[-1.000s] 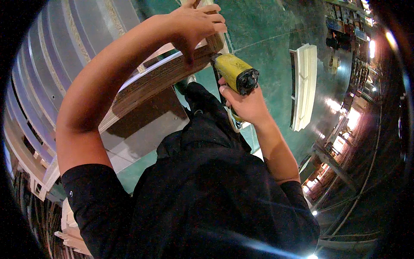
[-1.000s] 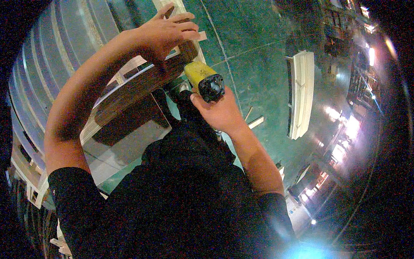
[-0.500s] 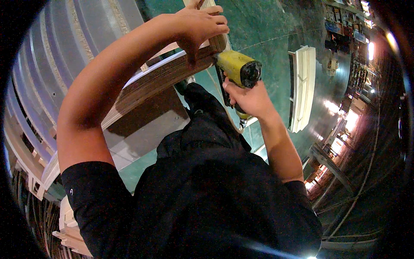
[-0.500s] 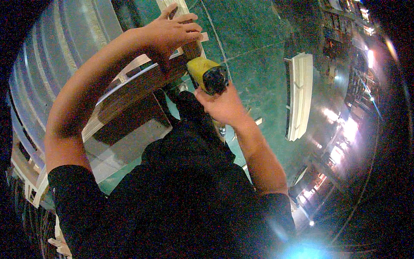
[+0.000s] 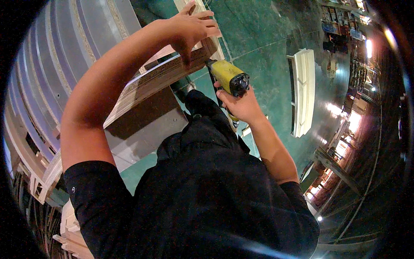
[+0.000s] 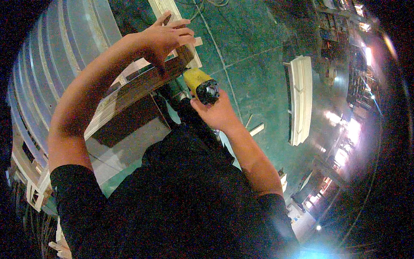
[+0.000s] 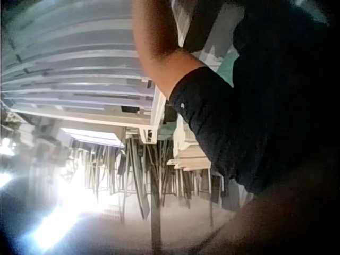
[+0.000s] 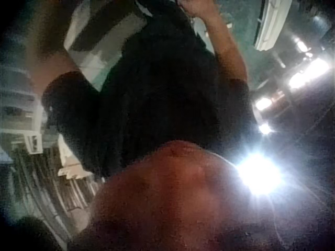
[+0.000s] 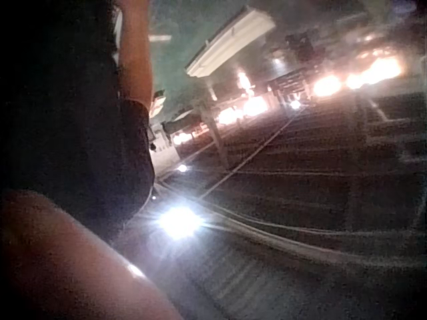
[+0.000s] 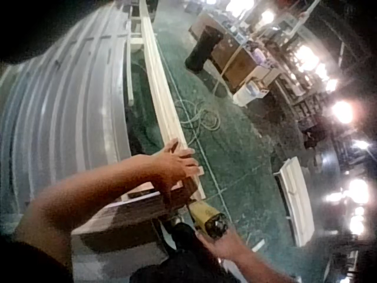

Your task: The person assembles a large wooden frame by placing slats and small blocks onto a base structure. They use a nail gun to secure the pieces in place and adjust the frame's position on the workbench.

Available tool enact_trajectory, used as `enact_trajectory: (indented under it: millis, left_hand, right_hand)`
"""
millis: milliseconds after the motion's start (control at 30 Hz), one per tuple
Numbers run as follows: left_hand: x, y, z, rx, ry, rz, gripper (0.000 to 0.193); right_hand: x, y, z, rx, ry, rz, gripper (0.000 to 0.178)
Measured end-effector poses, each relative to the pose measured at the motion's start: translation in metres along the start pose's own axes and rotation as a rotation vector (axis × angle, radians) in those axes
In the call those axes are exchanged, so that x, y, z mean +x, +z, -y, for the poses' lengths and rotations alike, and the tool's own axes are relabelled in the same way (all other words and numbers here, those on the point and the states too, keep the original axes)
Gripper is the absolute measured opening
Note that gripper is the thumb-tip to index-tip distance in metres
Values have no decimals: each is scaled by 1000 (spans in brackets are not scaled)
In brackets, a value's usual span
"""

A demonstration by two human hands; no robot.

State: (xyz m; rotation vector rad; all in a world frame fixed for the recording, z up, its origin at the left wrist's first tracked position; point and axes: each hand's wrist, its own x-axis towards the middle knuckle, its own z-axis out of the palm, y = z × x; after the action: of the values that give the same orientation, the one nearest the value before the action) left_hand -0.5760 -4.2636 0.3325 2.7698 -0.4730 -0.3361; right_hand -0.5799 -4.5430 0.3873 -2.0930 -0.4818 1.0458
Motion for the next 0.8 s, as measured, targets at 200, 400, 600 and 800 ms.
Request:
enact_trajectory:
  millis: [200,400,600,800]
  left_hand:
    - [-12,-3,-5,17,6,12,133]
    - [-2,1,-1,-15,12,-19,135]
    - [-3,-2,-2,11,8,-3,135]
    - [-1,-1,-2,8,-3,-15,133]
  right_hand:
    - [-4,14,-5,55,-23,-67,26]
    - [1,0,7,57,66,12,33]
    - [-3,8,6,68,17,-35,26]
    - [3,10,-1,21,-19,-60,22]
